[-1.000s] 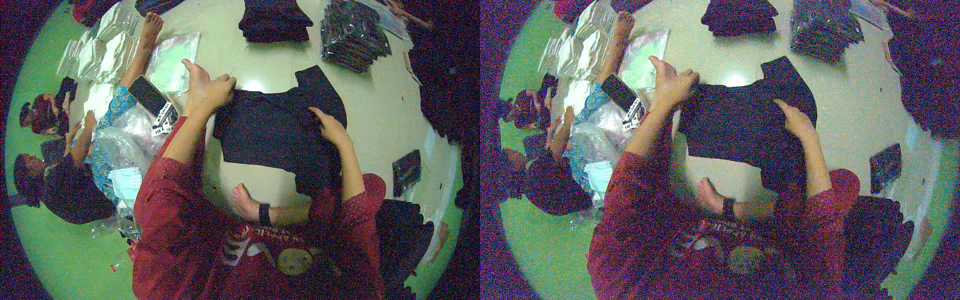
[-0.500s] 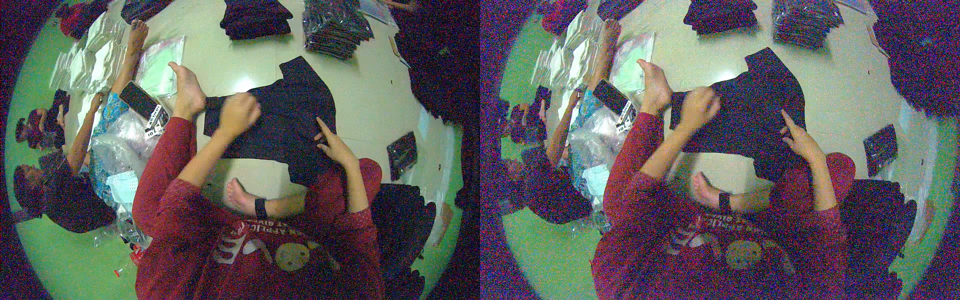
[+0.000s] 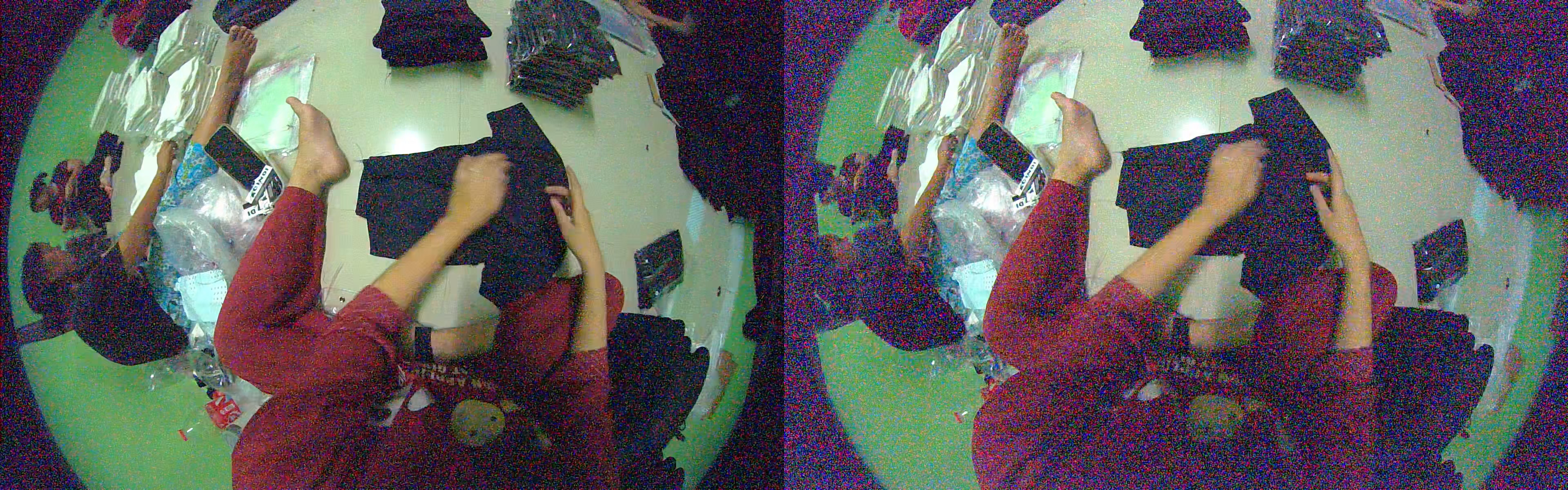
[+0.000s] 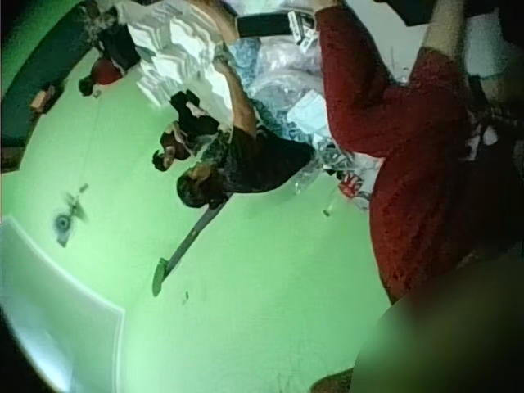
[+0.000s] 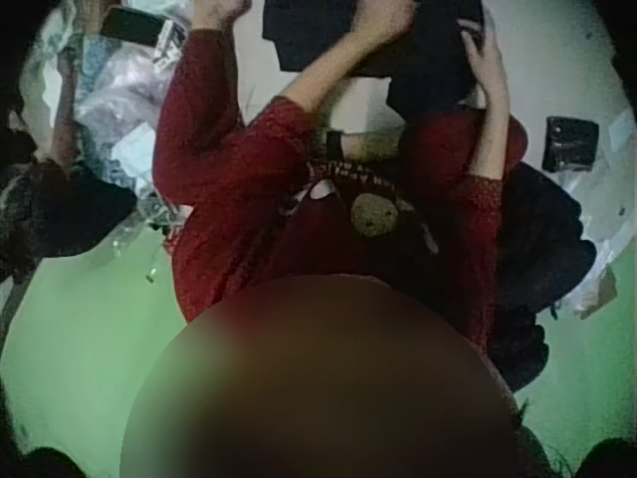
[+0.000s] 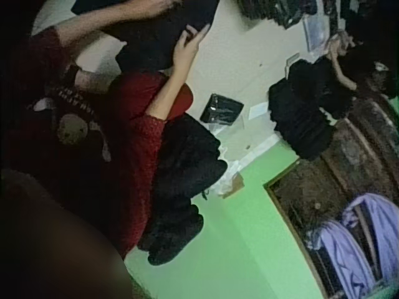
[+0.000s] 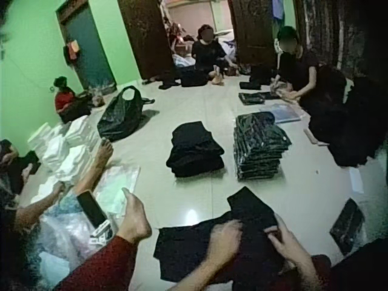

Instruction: The person folds dark-colored garments and places them into clear plastic bags. They seal the bags, apply a small white label to the front, and stack the finished packages. The process is repeated for multiple items.

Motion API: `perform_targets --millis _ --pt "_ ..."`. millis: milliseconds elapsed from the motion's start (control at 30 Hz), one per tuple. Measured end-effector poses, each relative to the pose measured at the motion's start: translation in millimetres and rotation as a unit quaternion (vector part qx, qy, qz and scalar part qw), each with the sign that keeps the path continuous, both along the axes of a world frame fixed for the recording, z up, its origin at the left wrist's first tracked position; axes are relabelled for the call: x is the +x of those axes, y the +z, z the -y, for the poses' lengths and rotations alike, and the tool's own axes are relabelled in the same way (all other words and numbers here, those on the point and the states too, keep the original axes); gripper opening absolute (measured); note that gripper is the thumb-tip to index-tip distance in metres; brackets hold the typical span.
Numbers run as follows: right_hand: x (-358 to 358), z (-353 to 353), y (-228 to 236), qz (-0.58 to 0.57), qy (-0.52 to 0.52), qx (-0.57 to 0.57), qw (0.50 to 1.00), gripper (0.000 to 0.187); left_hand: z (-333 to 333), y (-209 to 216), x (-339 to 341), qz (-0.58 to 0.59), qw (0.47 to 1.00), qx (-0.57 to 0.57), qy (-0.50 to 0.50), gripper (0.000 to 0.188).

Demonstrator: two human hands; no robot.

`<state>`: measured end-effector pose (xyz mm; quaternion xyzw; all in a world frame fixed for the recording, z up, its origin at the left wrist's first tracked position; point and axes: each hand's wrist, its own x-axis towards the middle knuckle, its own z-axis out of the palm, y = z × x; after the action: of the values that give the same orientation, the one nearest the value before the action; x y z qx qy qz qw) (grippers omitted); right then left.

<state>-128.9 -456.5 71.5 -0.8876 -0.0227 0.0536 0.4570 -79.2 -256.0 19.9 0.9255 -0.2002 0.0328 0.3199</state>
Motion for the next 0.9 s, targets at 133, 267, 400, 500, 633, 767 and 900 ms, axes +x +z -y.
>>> perform_targets --millis 133,267,400,500,633,767,900 --pt "-4.7 -25.5 -26.7 0.008 0.072 -0.103 0.992 0.06 -134.4 4.0 8.7 0.152 0.969 0.147 0.128 0.034" --pt "-13.9 -25.3 -40.8 -0.043 0.156 -0.225 0.961 0.052 -201.0 9.9 21.2 -0.08 0.972 0.218 0.046 0.025" --pt "-18.5 -17.2 -49.2 -0.019 0.133 -0.196 0.971 0.051 -208.6 14.2 32.6 -0.164 0.976 0.132 0.055 0.031" --pt "-16.6 -11.6 -50.2 -0.007 0.129 -0.17 0.977 0.05 -211.3 3.8 26.4 -0.191 0.967 -0.047 0.16 0.043" --pt "-6.0 -0.6 -38.9 -0.103 0.082 -0.064 0.989 0.05 -210.1 -21.2 0.9 -0.205 0.941 -0.09 0.252 0.044" --pt "-2.2 25.3 -14.5 -0.046 0.013 -0.026 0.999 0.044 -184.7 -16.6 -19.9 -0.002 0.955 -0.085 0.284 0.036" --pt "-6.9 46.3 -1.7 -0.04 -0.049 0.034 0.997 0.045 -132.7 22.7 -21.1 -0.025 0.963 -0.025 0.265 0.03"
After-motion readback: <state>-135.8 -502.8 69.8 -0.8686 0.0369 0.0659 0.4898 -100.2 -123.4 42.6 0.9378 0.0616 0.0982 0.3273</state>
